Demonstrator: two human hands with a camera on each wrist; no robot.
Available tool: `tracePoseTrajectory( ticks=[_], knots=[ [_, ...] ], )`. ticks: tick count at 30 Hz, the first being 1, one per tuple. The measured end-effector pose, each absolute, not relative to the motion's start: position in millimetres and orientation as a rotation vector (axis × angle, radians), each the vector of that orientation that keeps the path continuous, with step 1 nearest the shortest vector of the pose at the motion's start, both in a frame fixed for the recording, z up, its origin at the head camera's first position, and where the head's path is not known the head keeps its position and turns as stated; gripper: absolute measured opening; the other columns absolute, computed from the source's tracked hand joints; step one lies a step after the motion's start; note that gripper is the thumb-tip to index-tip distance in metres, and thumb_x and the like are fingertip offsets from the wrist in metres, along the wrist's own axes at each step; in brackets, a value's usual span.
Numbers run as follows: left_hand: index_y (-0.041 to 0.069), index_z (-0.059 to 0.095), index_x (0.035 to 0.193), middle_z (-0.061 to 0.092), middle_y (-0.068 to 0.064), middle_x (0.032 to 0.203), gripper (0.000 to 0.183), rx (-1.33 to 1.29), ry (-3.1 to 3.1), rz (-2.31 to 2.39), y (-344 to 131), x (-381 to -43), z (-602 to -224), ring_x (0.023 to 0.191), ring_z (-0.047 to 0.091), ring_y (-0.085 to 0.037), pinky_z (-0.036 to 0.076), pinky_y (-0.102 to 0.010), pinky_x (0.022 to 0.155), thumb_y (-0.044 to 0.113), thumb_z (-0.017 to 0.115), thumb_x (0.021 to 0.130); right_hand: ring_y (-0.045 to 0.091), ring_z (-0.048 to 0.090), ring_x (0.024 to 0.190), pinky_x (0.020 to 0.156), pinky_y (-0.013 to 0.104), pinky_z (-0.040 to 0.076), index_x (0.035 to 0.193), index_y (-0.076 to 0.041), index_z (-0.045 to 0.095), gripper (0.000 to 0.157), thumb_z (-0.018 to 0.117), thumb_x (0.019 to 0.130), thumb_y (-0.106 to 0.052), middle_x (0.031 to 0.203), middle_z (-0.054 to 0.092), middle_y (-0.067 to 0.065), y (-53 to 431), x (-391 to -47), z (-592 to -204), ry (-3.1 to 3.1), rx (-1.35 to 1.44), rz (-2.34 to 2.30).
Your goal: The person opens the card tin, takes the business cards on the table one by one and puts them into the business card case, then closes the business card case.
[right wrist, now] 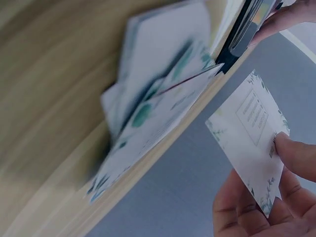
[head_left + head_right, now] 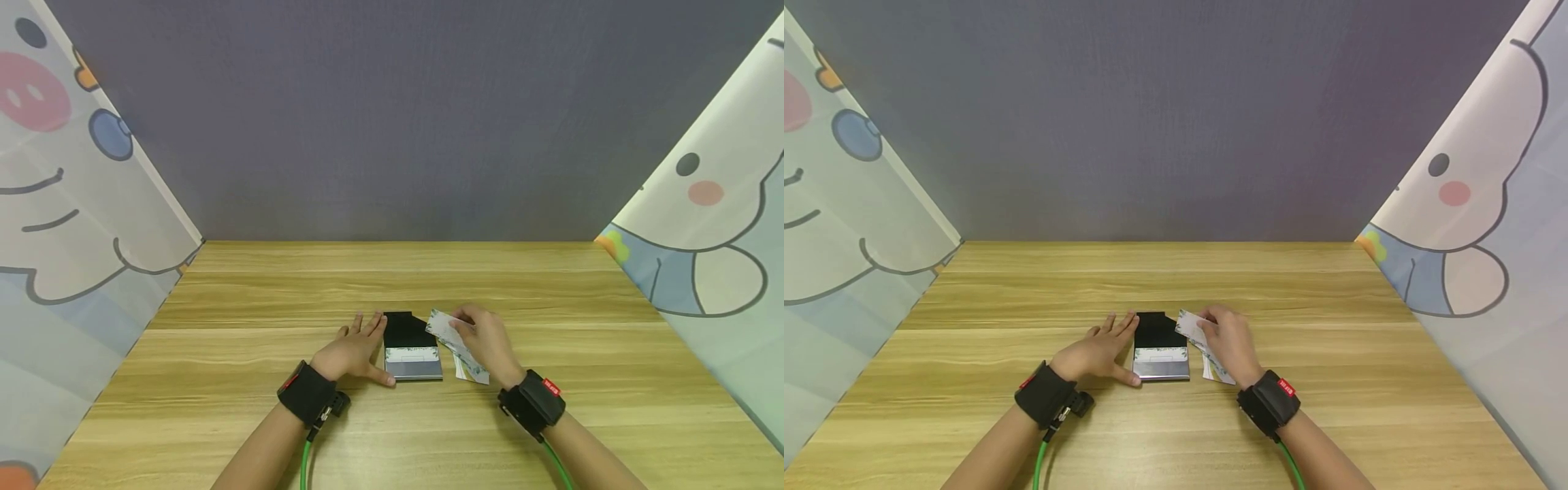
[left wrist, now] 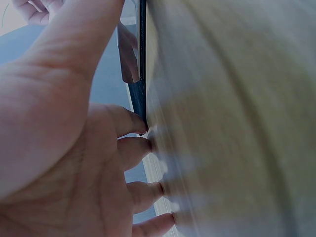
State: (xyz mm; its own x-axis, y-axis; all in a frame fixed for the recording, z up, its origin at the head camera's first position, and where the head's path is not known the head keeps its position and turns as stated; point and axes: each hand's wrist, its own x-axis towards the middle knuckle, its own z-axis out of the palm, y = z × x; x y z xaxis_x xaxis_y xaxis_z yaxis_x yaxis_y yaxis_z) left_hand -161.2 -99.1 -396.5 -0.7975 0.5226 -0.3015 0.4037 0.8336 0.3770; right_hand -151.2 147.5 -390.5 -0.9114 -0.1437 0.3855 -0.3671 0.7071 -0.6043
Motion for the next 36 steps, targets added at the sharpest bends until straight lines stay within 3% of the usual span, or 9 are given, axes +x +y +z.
tracePoseTrajectory(
  ticks=[30,36],
  knots=[
    [0.004,0.008,0.146,0.005,-0.016,0.154,0.114,0.679,2.625,0.398,-98,-163,-396,0.134,0.0,-0.044,0.016,-0.064,0.105,0.06,0.067,0.066,0.012,0.063,0.075,0.069,0.037,0.057,0.086,-0.009,0.067,0.006,0.066,0.081,-0.006,0.081,0.069,0.005,105,-158,-391,-2.63,0.736,1.144],
    [0.005,0.007,0.146,0.005,-0.015,0.154,0.114,0.673,2.613,0.394,-98,-163,-396,0.135,-0.001,-0.044,0.016,-0.063,0.106,0.06,0.066,0.067,0.017,0.064,0.083,0.073,0.035,0.056,0.089,-0.008,0.067,0.008,0.063,0.082,-0.005,0.089,0.07,0.008,103,-158,-393,-2.656,0.814,1.141]
  ],
)
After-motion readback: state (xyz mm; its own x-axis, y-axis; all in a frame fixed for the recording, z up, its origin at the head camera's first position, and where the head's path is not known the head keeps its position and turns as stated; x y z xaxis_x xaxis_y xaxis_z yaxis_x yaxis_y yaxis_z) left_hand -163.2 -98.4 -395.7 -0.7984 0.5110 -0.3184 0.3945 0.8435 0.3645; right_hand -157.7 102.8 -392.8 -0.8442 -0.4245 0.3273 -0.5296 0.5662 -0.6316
